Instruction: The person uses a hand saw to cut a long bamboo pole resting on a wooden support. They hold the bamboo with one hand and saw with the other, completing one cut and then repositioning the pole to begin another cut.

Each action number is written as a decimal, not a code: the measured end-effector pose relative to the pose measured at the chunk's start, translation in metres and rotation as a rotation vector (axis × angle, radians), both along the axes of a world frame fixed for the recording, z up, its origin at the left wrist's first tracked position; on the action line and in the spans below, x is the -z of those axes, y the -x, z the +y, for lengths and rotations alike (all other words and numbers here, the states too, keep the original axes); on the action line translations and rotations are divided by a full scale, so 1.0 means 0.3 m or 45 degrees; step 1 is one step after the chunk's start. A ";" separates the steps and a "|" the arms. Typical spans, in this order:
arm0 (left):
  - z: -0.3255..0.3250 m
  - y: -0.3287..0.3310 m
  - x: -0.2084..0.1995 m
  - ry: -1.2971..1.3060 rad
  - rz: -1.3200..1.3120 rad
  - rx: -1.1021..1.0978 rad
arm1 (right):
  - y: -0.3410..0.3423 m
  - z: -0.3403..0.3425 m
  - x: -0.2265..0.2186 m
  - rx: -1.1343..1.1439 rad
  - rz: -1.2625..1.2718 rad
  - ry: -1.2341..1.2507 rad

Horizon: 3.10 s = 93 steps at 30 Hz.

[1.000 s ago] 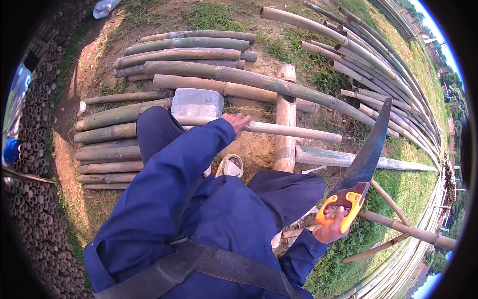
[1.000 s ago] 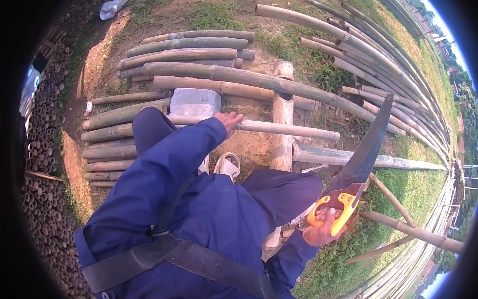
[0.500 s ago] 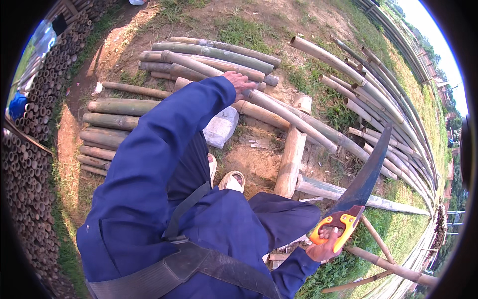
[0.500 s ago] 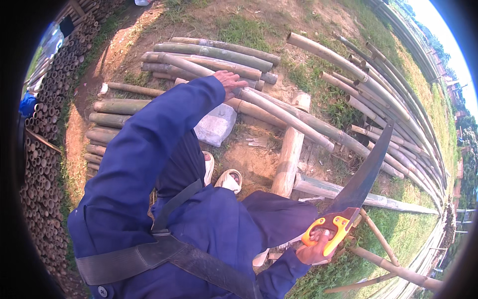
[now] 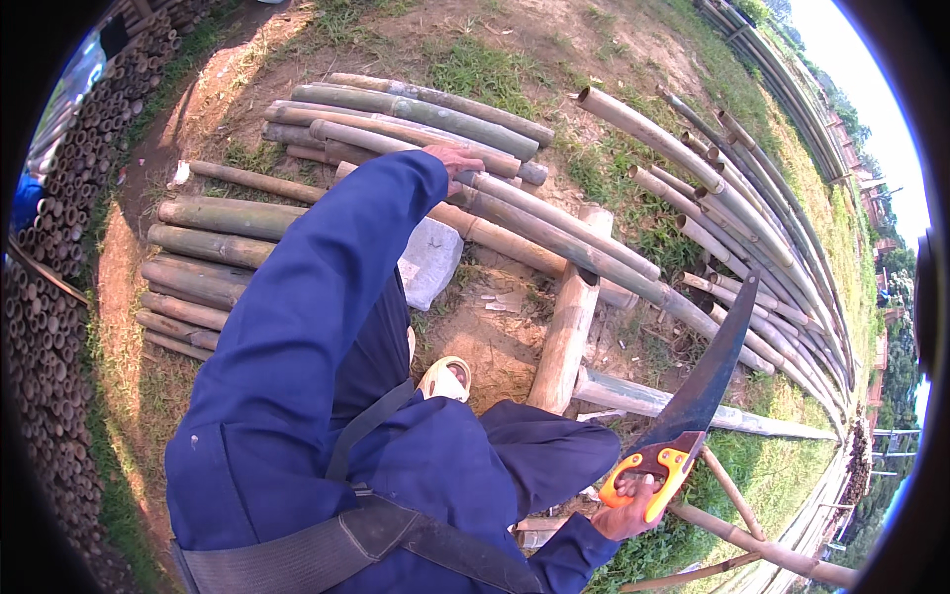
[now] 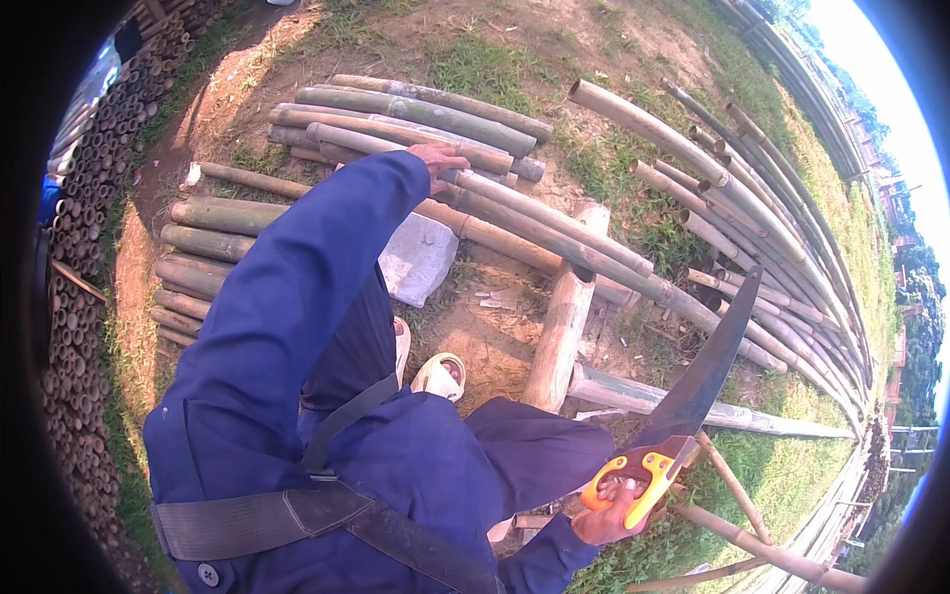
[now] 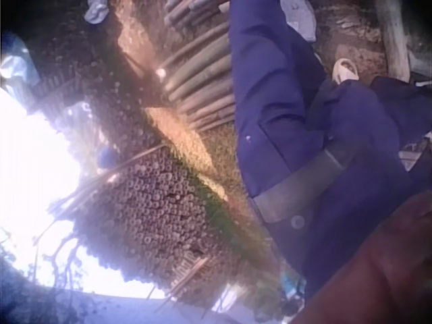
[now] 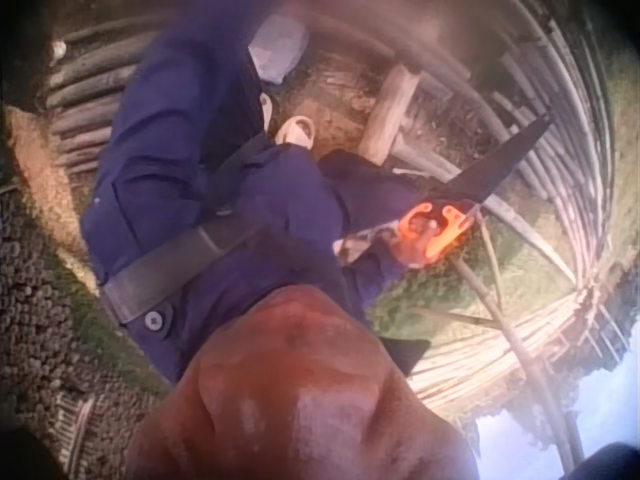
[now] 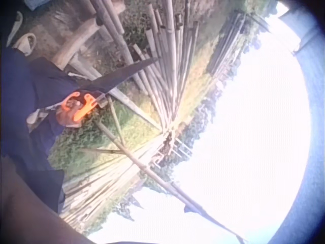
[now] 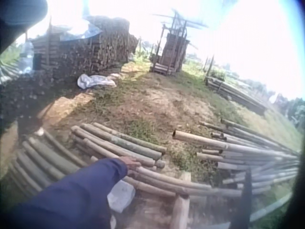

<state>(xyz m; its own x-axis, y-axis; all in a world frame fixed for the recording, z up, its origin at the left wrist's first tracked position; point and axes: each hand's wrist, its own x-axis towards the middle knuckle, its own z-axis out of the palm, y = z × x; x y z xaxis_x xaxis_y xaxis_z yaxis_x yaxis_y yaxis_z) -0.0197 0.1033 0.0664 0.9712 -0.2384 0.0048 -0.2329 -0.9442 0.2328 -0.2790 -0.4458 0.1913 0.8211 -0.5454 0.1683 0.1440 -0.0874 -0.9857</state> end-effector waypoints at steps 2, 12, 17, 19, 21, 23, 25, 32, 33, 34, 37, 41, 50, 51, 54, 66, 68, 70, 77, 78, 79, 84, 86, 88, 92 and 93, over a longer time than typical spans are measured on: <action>-0.007 -0.003 0.002 -0.009 0.024 0.021 | -0.002 0.009 0.000 -0.002 -0.008 -0.006; 0.024 -0.111 0.086 0.114 0.155 0.064 | -0.073 0.088 0.005 -0.068 0.003 -0.134; 0.013 -0.155 0.117 0.056 0.370 0.018 | -0.068 0.072 0.015 -0.059 0.078 -0.093; 0.016 -0.160 0.116 0.026 0.442 0.045 | -0.077 0.080 0.025 -0.032 0.107 -0.080; -0.008 -0.158 0.111 0.092 0.416 0.044 | -0.079 0.079 0.048 -0.044 0.085 -0.125; -0.068 -0.167 0.113 -0.017 0.397 0.047 | -0.078 0.077 0.053 -0.053 0.102 -0.134; -0.155 -0.188 0.118 -0.299 0.371 0.053 | -0.078 0.084 0.041 -0.079 0.127 -0.161; -0.483 -0.290 0.058 -0.375 0.361 0.160 | -0.046 0.053 0.020 0.005 0.197 -0.121; -0.536 -0.314 0.061 -0.346 0.440 0.162 | -0.041 0.048 0.016 0.036 0.199 -0.107; -0.575 -0.328 0.063 -0.332 0.419 0.183 | -0.029 0.024 0.031 -0.010 0.171 -0.122; -0.662 -0.354 0.043 -0.270 0.418 0.172 | -0.012 0.010 0.039 0.044 0.171 -0.063; -0.691 -0.366 0.049 -0.204 0.547 0.028 | 0.011 -0.004 0.046 0.023 0.197 0.007; -0.592 -0.300 0.075 -0.154 0.478 0.124 | 0.007 0.046 -0.013 -0.054 0.136 0.031; -0.569 -0.284 0.069 -0.173 0.480 0.131 | 0.007 0.050 -0.020 -0.070 0.124 0.045; -0.440 -0.217 0.034 -0.257 0.488 0.051 | -0.012 0.099 -0.058 -0.036 0.208 0.081; -0.187 -0.162 0.039 -0.417 0.542 -0.123 | -0.115 0.261 0.002 -0.440 0.353 -0.041; -0.171 -0.138 0.064 -0.378 0.479 -0.122 | -0.146 0.298 0.043 -0.499 0.395 -0.038; -0.180 -0.133 0.066 -0.379 0.495 -0.124 | -0.171 0.324 0.107 -0.560 0.414 0.003; -0.210 -0.122 0.031 -0.357 0.473 -0.085 | -0.256 0.392 0.257 -0.595 0.403 0.039; -0.218 -0.115 0.039 -0.315 0.449 -0.116 | -0.271 0.401 0.275 -0.606 0.402 0.028; -0.229 -0.107 0.050 -0.272 0.424 -0.144 | -0.282 0.410 0.289 -0.621 0.398 0.044; -0.244 -0.104 0.047 -0.286 0.427 -0.174 | -0.317 0.451 0.336 -0.624 0.247 0.200; -0.249 -0.109 0.039 -0.283 0.439 -0.198 | -0.315 0.450 0.334 -0.620 0.294 0.158; -0.244 -0.112 0.041 -0.281 0.444 -0.211 | -0.316 0.449 0.340 -0.615 0.304 0.148; -0.256 -0.129 0.024 -0.267 0.473 -0.272 | -0.320 0.450 0.352 -0.600 0.262 0.155; -0.255 -0.131 0.027 -0.274 0.471 -0.283 | -0.321 0.452 0.351 -0.600 0.254 0.143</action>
